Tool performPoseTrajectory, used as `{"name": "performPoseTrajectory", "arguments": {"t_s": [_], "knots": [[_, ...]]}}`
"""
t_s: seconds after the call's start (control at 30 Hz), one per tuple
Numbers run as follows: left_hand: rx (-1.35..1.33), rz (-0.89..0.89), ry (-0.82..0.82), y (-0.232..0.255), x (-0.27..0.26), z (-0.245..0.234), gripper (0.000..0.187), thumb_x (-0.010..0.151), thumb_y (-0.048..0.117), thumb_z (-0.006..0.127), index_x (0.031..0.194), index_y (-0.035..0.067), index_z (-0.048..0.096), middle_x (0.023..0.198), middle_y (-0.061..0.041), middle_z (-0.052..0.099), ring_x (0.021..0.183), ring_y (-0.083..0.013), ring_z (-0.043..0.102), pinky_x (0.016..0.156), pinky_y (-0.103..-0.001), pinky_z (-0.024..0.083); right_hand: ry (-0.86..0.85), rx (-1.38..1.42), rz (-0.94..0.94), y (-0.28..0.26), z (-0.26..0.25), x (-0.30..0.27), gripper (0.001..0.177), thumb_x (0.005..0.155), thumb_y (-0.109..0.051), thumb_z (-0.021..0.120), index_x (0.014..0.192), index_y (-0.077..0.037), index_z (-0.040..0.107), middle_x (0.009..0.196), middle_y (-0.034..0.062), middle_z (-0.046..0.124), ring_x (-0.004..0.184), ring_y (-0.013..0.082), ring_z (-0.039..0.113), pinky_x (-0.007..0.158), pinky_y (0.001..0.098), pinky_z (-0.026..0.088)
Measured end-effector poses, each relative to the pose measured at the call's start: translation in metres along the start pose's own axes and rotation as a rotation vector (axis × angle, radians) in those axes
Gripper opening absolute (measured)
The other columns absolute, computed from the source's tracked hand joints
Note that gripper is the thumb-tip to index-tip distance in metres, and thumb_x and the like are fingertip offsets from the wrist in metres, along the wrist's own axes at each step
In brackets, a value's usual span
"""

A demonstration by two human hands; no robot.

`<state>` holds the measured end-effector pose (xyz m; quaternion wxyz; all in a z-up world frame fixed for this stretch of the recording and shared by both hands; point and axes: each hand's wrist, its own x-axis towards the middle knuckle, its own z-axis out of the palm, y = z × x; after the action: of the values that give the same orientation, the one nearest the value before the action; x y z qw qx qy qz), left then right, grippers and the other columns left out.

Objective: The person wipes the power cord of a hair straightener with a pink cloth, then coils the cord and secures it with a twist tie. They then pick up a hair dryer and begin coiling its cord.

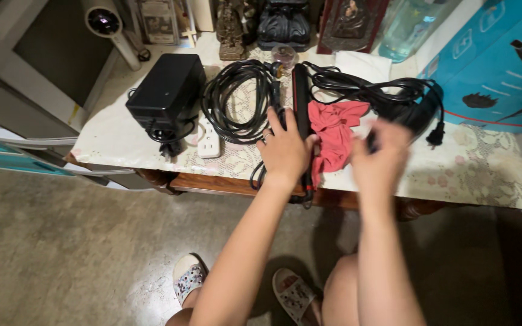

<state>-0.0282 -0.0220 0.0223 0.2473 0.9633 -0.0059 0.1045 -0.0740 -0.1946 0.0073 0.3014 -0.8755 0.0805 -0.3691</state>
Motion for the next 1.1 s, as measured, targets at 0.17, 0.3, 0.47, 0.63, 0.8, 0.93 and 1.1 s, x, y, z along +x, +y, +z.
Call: {"name": "performPoseTrajectory", "arguments": {"t_s": [0.17, 0.3, 0.47, 0.63, 0.8, 0.93, 1.1], "knots": [[0.045, -0.066, -0.111, 0.021, -0.016, -0.015, 0.092, 0.069, 0.049, 0.084, 0.144, 0.013, 0.045, 0.159, -0.015, 0.024, 0.123, -0.048, 0.047, 0.091, -0.063, 0.045, 0.015, 0.024, 0.21, 0.039, -0.003, 0.024, 0.109, 0.08, -0.03, 0.099, 0.154, -0.003, 0.024, 0.139, 0.0326, 0.043, 0.127, 0.0451, 0.048, 0.106, 0.0494, 0.042], [0.022, -0.081, -0.02, 0.028, -0.017, -0.014, 0.073, 0.072, 0.038, 0.082, 0.131, 0.004, 0.056, 0.158, -0.012, 0.029, 0.119, -0.0459, 0.051, 0.089, -0.063, 0.048, -0.084, 0.327, 0.413, 0.055, 0.008, 0.028, 0.133, 0.073, -0.016, 0.094, 0.162, -0.004, -0.004, 0.157, 0.0276, 0.036, 0.139, 0.0365, 0.048, 0.113, 0.0415, 0.044], [-0.013, -0.062, 0.006, 0.03, -0.016, -0.008, 0.059, 0.072, 0.027, 0.081, 0.118, -0.004, 0.063, 0.161, -0.01, 0.03, 0.116, -0.0446, 0.053, 0.087, -0.06, 0.05, -0.023, 0.582, 0.498, 0.056, -0.013, 0.03, 0.128, 0.068, 0.001, 0.085, 0.164, -0.005, 0.0, 0.157, 0.0213, 0.043, 0.136, 0.0299, 0.054, 0.105, 0.0362, 0.051], [-0.064, -0.046, -0.001, 0.041, -0.001, 0.001, 0.071, 0.066, 0.03, 0.088, 0.119, -0.008, 0.061, 0.159, -0.01, 0.029, 0.118, -0.0472, 0.053, 0.087, -0.059, 0.051, 0.029, 0.707, 0.561, 0.04, -0.056, 0.023, 0.118, 0.069, 0.001, 0.082, 0.165, -0.008, 0.014, 0.146, 0.0187, 0.053, 0.124, 0.0268, 0.062, 0.091, 0.0351, 0.058], [-0.083, -0.038, -0.029, 0.058, 0.016, 0.016, 0.063, 0.07, 0.032, 0.086, 0.117, -0.005, 0.064, 0.16, -0.011, 0.028, 0.12, -0.0494, 0.052, 0.089, -0.059, 0.051, 0.014, 0.767, 0.597, 0.023, -0.089, 0.026, 0.1, 0.069, 0.002, 0.078, 0.156, -0.008, 0.03, 0.13, 0.0136, 0.059, 0.108, 0.0243, 0.065, 0.079, 0.0358, 0.059], [-0.068, -0.019, 0.003, 0.071, 0.029, 0.027, 0.06, 0.072, 0.03, 0.084, 0.117, -0.004, 0.065, 0.16, -0.011, 0.03, 0.12, -0.0487, 0.053, 0.088, -0.059, 0.051, 0.001, 0.918, 0.585, 0.02, -0.093, 0.027, 0.091, 0.07, 0.005, 0.076, 0.152, -0.006, 0.037, 0.127, 0.0105, 0.059, 0.108, 0.0233, 0.065, 0.078, 0.0364, 0.06], [-0.193, -0.011, 0.039, 0.093, 0.023, 0.035, 0.064, 0.074, 0.027, 0.083, 0.12, -0.01, 0.059, 0.159, -0.015, 0.028, 0.112, -0.0503, 0.054, 0.083, -0.06, 0.051, 0.0, 0.954, 0.53, 0.023, -0.103, 0.03, 0.085, 0.073, 0.007, 0.075, 0.149, -0.007, 0.041, 0.129, 0.0115, 0.06, 0.113, 0.0248, 0.065, 0.086, 0.0369, 0.061]]}}
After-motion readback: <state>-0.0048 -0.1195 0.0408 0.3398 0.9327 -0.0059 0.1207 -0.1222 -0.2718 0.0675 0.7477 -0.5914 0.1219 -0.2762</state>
